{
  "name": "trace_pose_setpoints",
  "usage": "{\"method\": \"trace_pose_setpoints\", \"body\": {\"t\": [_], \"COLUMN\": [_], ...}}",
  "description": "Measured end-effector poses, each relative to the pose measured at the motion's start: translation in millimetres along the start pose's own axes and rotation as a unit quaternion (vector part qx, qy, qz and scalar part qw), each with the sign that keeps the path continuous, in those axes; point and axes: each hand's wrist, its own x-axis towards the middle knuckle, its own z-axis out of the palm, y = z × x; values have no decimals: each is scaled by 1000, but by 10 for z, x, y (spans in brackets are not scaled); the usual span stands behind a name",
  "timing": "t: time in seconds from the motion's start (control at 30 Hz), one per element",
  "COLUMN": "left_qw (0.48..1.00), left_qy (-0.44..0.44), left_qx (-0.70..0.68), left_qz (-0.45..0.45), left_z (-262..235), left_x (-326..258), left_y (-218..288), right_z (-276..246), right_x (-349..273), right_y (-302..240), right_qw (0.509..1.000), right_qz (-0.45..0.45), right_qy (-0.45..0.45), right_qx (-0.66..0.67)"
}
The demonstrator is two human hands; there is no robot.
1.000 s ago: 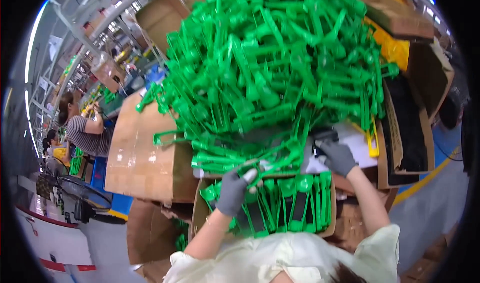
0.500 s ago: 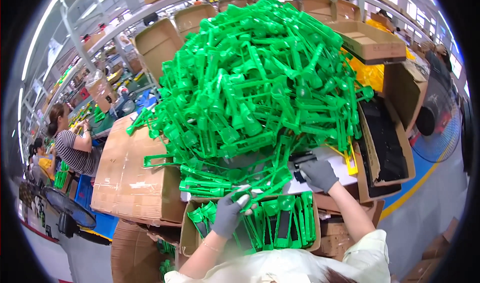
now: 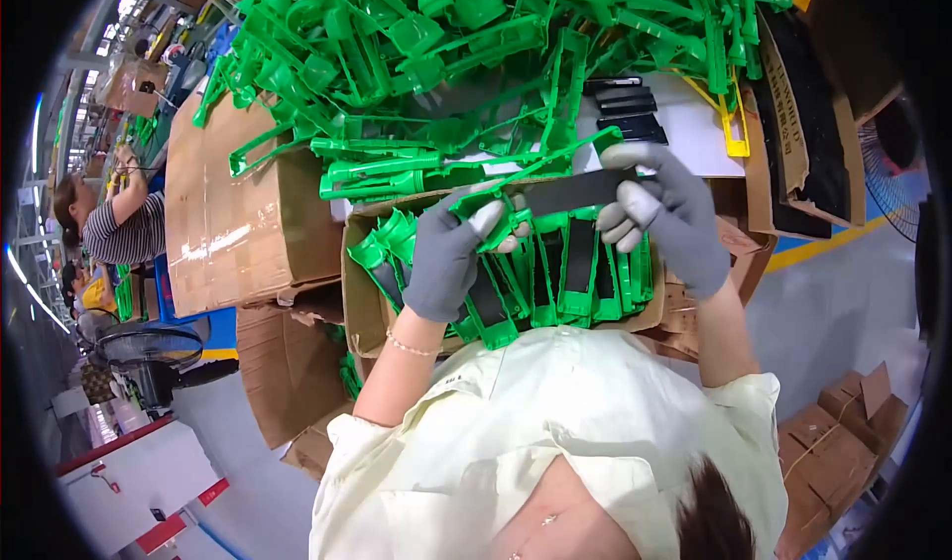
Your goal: Manually assembling green plastic light fixture components by attaching black strips and placing them into a box.
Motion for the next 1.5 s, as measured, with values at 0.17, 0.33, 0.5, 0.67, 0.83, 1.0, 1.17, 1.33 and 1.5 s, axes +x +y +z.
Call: {"method": "trace_pose_setpoints", "body": {"t": [0.17,0.33,0.5,0.67,0.83,1.0,1.17,1.33,1.5], "left_qw": [1000,999,999,998,995,986,969,933,882], "left_qy": [-9,-17,-28,-9,28,-22,-32,-30,-135], "left_qx": [7,2,-6,-6,56,156,209,309,382], "left_qz": [-29,-36,-46,-60,-74,-50,-129,-183,-241], "left_z": [7,15,-5,19,139,39,-17,92,104], "left_x": [-37,-49,-43,-82,-125,-170,-225,-152,115], "left_y": [-13,-56,-90,-134,-89,77,42,86,462], "right_z": [76,138,202,204,137,22,81,260,-132], "right_x": [8,-10,-38,27,17,-9,-315,-605,-400], "right_y": [161,175,167,163,312,317,492,741,445], "right_qw": [998,992,985,970,959,887,972,936,949], "right_qz": [14,3,26,-54,-23,-141,57,23,87], "right_qy": [50,76,80,76,66,148,-22,88,-64], "right_qx": [-32,-99,-148,-223,-275,-414,-227,-339,-296]}}
